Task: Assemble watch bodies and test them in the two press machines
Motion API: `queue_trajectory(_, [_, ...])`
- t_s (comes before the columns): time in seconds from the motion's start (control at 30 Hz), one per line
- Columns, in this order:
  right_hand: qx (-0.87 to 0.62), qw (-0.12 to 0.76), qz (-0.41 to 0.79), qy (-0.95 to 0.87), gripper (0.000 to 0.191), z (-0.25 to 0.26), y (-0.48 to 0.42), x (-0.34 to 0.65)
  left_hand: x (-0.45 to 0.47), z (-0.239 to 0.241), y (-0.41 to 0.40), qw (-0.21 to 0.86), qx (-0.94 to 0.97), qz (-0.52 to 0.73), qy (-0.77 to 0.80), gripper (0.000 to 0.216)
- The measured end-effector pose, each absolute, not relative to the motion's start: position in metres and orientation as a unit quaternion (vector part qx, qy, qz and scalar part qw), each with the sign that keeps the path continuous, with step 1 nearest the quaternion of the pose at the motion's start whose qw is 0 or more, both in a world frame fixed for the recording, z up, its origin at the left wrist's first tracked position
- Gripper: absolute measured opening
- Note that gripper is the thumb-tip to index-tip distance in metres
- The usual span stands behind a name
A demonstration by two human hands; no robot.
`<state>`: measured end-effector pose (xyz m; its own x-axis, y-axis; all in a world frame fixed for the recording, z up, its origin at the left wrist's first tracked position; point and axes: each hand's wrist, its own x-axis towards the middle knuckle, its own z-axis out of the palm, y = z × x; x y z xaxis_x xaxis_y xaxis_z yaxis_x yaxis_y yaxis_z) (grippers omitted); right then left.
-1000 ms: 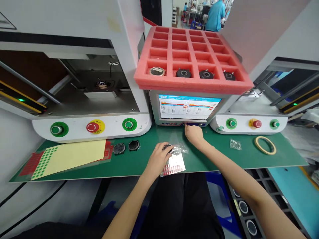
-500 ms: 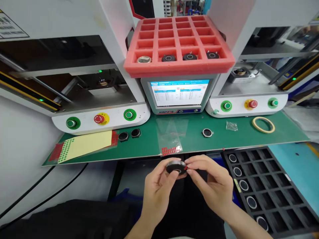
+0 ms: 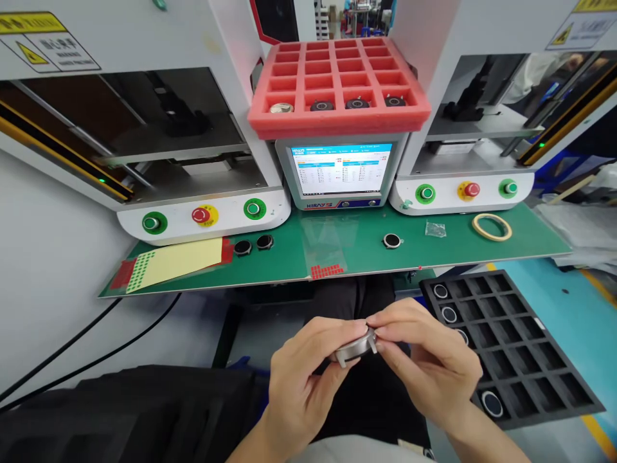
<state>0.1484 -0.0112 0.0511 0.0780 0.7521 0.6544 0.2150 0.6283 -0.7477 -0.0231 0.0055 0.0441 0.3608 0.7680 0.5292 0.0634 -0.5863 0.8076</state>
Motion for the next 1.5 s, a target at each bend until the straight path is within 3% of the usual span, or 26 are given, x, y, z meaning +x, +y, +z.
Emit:
queue_trajectory(0.4, [-0.347,0.574,0.32,-0.669,0.015,0.044,-0.012,0.162,-0.026,0.042,0.002,0.394,0.73,0.493,0.261,0.036])
queue_trajectory(0.63, [-0.348,0.61,0.339,-0.626,0.018,0.037,-0.009,0.155,-0.026,0.039,0.006,0.393,0.73,0.502,0.248,0.033])
queue_trajectory(0.87, [-0.351,0.626,0.208,-0.665,0.024,0.037,-0.007,0.151,-0.026,0.034,0.01,0.394,0.728,0.505,0.242,0.032])
queue_trajectory(1.13, [-0.363,0.585,0.162,-0.707,0.006,0.038,-0.002,0.158,-0.026,0.026,0.011,0.407,0.719,0.514,0.232,0.029])
queue_trajectory(1.33, [-0.408,0.549,0.034,-0.728,0.017,0.032,-0.005,0.155,-0.015,0.026,0.006,0.37,0.704,0.524,0.303,0.032])
queue_trajectory(1.5, [-0.421,0.561,0.046,-0.711,0.018,0.026,-0.012,0.146,-0.011,0.022,0.009,0.365,0.593,0.596,0.4,0.03])
